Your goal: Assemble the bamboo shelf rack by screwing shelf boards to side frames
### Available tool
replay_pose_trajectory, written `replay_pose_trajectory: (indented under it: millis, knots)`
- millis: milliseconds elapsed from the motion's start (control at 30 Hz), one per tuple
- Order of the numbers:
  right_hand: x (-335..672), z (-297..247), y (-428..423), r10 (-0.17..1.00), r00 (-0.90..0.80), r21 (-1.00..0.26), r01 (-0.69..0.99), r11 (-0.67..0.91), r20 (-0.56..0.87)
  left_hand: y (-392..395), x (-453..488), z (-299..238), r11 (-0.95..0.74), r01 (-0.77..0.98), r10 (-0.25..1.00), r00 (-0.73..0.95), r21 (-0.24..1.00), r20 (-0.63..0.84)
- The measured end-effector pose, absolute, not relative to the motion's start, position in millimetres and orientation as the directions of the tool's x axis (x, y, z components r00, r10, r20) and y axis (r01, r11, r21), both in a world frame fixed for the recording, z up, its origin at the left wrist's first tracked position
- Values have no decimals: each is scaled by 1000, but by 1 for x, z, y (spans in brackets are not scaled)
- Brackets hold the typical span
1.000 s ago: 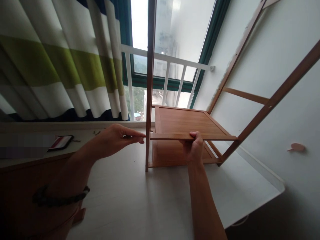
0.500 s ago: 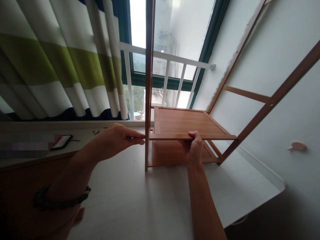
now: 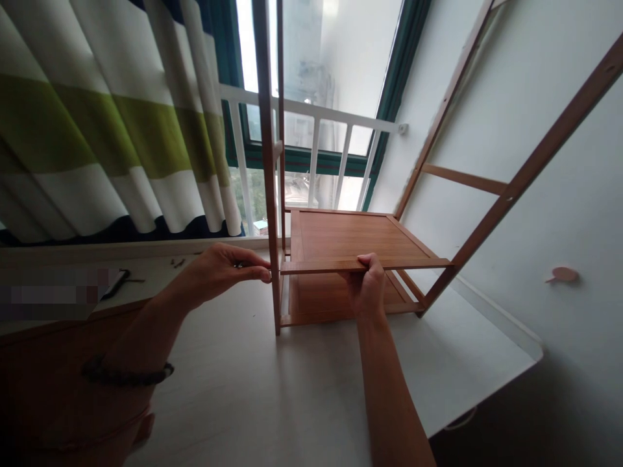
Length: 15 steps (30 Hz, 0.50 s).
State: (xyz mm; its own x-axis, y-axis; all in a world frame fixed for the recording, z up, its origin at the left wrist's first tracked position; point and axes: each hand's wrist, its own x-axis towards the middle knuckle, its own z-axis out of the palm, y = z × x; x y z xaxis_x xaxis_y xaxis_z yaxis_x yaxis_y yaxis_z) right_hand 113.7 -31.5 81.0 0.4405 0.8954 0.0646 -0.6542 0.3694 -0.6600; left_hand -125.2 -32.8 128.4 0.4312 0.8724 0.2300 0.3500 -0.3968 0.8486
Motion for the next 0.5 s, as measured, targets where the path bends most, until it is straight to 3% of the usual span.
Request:
replay_pose_trajectory:
  millis: [500]
  knots:
    - [114, 80, -30, 891, 450, -658, -653, 375, 60, -35, -127, 134, -445, 432, 858, 457, 784, 234]
